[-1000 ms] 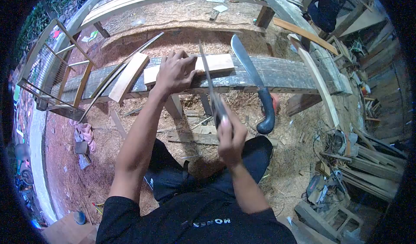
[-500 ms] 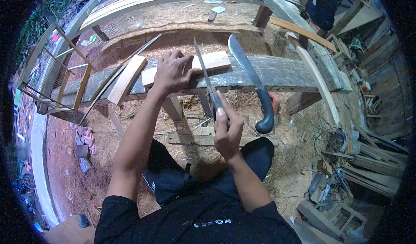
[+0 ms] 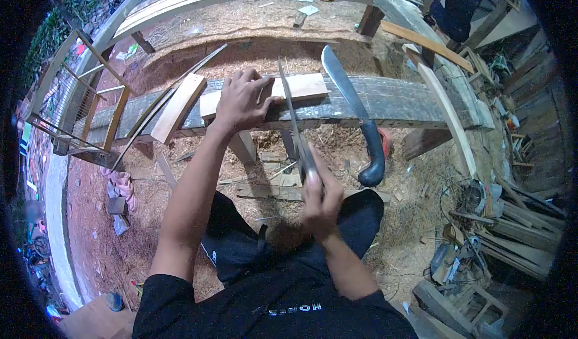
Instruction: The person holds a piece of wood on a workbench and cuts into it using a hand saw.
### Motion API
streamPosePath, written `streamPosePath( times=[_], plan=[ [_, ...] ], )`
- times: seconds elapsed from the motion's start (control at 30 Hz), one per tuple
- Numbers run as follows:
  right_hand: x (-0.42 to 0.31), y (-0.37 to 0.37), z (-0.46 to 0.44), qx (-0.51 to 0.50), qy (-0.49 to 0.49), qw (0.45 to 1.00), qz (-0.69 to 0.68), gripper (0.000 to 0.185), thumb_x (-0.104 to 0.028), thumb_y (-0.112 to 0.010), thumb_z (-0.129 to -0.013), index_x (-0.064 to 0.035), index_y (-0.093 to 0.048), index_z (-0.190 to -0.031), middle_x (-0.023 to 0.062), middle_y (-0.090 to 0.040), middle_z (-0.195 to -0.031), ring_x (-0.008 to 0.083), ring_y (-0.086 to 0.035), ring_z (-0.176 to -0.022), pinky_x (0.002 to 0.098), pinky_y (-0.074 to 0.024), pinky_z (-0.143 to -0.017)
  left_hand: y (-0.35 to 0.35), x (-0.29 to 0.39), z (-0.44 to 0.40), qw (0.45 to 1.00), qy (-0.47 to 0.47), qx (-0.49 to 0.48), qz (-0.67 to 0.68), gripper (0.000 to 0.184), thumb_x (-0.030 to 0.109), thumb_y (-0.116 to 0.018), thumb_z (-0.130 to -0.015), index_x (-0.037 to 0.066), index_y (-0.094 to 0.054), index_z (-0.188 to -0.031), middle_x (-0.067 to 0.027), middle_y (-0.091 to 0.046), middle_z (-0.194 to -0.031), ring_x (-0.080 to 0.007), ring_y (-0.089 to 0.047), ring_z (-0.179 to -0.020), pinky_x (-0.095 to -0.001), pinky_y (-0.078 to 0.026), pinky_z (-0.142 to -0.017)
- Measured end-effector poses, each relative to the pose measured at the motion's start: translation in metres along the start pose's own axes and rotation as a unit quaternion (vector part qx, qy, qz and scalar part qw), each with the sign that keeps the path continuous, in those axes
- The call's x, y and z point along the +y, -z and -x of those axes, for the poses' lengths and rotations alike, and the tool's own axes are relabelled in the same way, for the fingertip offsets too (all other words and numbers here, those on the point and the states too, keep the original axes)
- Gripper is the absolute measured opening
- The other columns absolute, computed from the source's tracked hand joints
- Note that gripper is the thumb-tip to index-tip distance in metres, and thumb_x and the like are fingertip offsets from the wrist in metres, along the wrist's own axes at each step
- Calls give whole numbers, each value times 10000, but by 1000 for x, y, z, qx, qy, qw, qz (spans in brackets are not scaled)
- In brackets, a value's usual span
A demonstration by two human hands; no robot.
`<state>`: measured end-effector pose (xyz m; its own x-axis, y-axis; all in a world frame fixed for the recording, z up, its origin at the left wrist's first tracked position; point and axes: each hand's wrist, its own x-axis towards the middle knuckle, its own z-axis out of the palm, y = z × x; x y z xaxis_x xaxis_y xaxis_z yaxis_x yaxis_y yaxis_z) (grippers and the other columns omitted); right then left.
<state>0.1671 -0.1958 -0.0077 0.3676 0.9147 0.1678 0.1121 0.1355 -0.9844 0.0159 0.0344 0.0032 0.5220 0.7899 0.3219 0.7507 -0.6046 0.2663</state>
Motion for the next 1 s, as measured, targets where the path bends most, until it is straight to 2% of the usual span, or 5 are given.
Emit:
streamPosePath(
  times=[0.33,0.53,0.77,0.97,1.0],
  plan=[
    [2,-11,-32,-9,3,1000,9,529,-219,-458,-1049,57,-547,-1492,-23,-594,-794,37,-399,-580,247,-328,-514,-4,-5,-3,999,-32,25,1,433,433,-717,-903,176,-714,-1252,-123,-624,-1164,-323,-553,-1154,-470,-404,-1012],
    [-1,8,33,14,-41,999,-19,557,-263,-443,-1049,34,-541,-1510,-34,-550,-731,35,-389,-566,237,-319,-506,0,1,-4,1000,-14,-21,-17,433,439,-717,-907,162,-715,-1239,-129,-620,-1189,-320,-547,-1180,-476,-413,-1029],
    [12,-13,-20,11,40,999,17,547,-232,-466,-1034,40,-548,-1502,-15,-574,-727,46,-425,-583,250,-363,-524,3,1,-3,1000,-8,-7,-21,481,389,-731,-899,149,-710,-1316,-134,-607,-1199,-322,-549,-1177,-460,-415,-1044],
    [5,15,46,10,-61,998,-19,564,-220,-449,-1018,47,-539,-1506,2,-607,-784,38,-456,-589,240,-361,-516,-3,8,0,999,-22,11,-24,439,355,-736,-892,142,-709,-1275,-129,-615,-1175,-321,-560,-1153,-469,-424,-1045],
    [7,9,31,8,0,999,37,558,-211,-446,-1018,44,-541,-1505,-17,-567,-747,39,-447,-585,239,-350,-514,-1,11,-2,1000,-2,3,-26,422,345,-737,-893,133,-706,-1256,-125,-619,-1181,-318,-561,-1151,-479,-429,-1039]
  ],
)
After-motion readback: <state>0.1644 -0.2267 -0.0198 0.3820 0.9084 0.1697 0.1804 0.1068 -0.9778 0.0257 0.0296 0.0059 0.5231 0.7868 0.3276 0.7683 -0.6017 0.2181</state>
